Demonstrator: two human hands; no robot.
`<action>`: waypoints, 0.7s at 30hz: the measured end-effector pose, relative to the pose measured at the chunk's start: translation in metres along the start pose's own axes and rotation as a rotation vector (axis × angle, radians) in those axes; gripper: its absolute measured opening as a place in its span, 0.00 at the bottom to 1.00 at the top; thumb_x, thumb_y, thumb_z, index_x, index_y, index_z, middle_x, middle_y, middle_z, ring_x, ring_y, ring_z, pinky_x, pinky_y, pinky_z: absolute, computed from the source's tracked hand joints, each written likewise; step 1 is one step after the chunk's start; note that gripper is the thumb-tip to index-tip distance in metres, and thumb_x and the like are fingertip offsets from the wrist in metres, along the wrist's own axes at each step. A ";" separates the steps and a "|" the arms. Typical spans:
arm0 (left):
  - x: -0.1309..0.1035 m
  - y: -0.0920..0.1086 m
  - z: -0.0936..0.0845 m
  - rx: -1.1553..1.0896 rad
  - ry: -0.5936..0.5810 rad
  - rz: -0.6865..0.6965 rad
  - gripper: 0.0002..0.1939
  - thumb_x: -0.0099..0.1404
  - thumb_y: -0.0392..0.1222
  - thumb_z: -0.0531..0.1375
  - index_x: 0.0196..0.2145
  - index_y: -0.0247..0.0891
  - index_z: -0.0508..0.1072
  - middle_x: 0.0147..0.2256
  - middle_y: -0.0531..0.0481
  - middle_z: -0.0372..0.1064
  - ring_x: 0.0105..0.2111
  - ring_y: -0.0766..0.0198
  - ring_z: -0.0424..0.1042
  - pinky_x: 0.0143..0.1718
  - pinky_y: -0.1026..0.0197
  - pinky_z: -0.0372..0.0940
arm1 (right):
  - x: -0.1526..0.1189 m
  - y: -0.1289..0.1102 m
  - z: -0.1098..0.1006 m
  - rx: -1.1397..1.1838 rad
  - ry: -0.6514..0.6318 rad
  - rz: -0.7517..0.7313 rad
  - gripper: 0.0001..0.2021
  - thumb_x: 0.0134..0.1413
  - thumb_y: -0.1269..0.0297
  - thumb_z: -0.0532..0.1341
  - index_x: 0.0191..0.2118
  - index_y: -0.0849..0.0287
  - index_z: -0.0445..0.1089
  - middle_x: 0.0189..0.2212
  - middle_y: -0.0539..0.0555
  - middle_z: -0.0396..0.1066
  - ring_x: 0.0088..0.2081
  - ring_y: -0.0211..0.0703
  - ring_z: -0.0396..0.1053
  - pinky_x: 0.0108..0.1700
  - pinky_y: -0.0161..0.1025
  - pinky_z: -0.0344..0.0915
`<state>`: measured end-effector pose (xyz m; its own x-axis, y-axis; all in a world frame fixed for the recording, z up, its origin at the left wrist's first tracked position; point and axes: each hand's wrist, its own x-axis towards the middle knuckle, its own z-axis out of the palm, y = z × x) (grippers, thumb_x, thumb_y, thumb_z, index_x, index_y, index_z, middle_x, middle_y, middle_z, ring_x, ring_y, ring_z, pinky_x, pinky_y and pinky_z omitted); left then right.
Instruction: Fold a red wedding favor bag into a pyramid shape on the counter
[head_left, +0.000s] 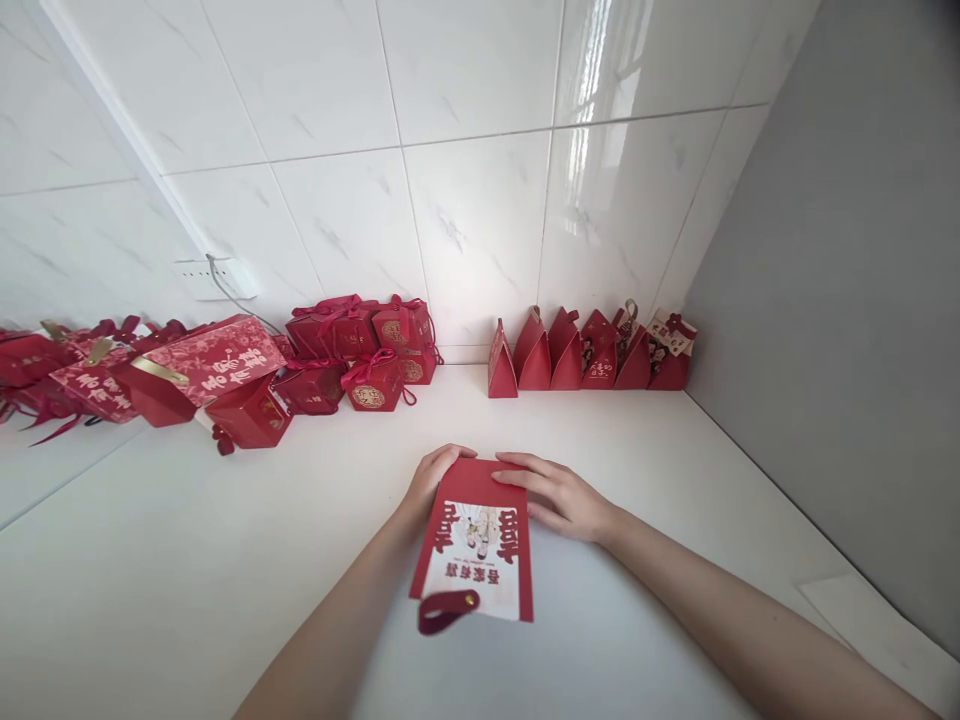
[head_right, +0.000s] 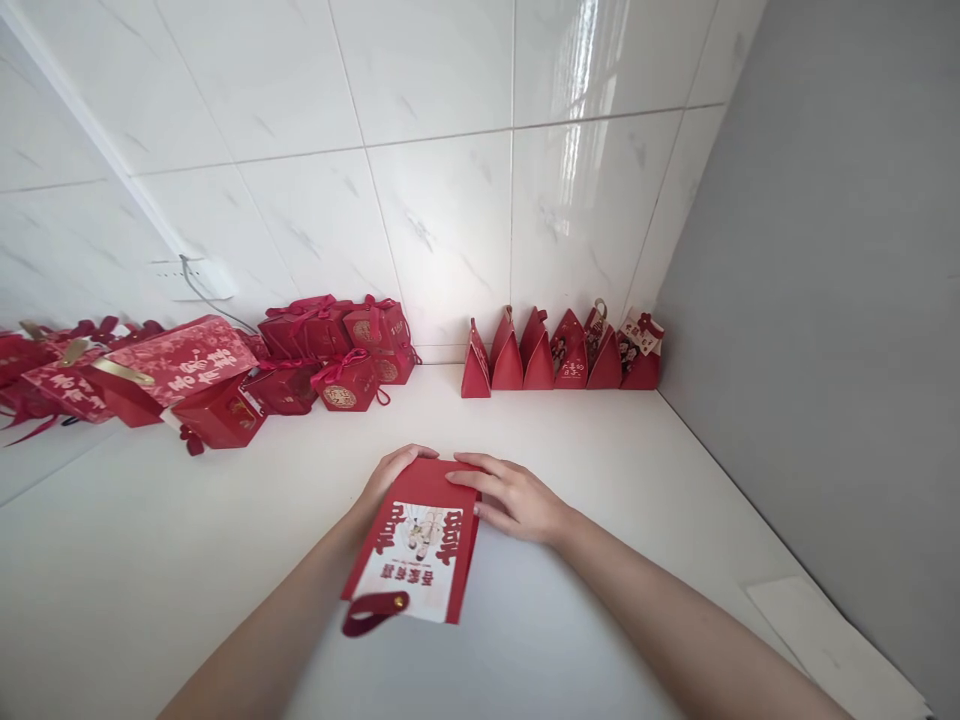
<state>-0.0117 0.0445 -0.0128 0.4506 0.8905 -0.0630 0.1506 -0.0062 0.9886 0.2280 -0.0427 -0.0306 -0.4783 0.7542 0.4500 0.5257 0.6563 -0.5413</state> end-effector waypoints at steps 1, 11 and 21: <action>0.000 0.000 -0.001 -0.024 0.012 -0.014 0.18 0.65 0.54 0.56 0.38 0.37 0.77 0.42 0.45 0.75 0.41 0.54 0.73 0.44 0.55 0.67 | 0.001 0.001 0.001 0.003 0.011 0.011 0.22 0.68 0.62 0.53 0.65 0.47 0.60 0.62 0.56 0.63 0.59 0.50 0.65 0.59 0.48 0.65; -0.003 -0.002 0.015 -0.663 0.111 0.010 0.31 0.55 0.66 0.63 0.45 0.38 0.72 0.45 0.42 0.74 0.39 0.50 0.76 0.42 0.47 0.70 | 0.007 0.017 0.011 0.145 0.124 0.255 0.17 0.70 0.56 0.50 0.41 0.54 0.74 0.40 0.56 0.75 0.42 0.48 0.72 0.46 0.45 0.69; 0.005 -0.007 0.005 -0.379 0.083 -0.087 0.22 0.55 0.52 0.67 0.44 0.39 0.71 0.38 0.47 0.75 0.35 0.54 0.76 0.35 0.54 0.69 | -0.002 0.013 0.002 0.456 0.105 0.069 0.38 0.62 0.37 0.52 0.69 0.53 0.47 0.63 0.63 0.61 0.61 0.58 0.63 0.61 0.55 0.59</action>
<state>-0.0056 0.0470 -0.0213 0.3757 0.9141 -0.1528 -0.1573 0.2254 0.9615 0.2349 -0.0360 -0.0400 -0.3674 0.8091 0.4585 0.1797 0.5455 -0.8186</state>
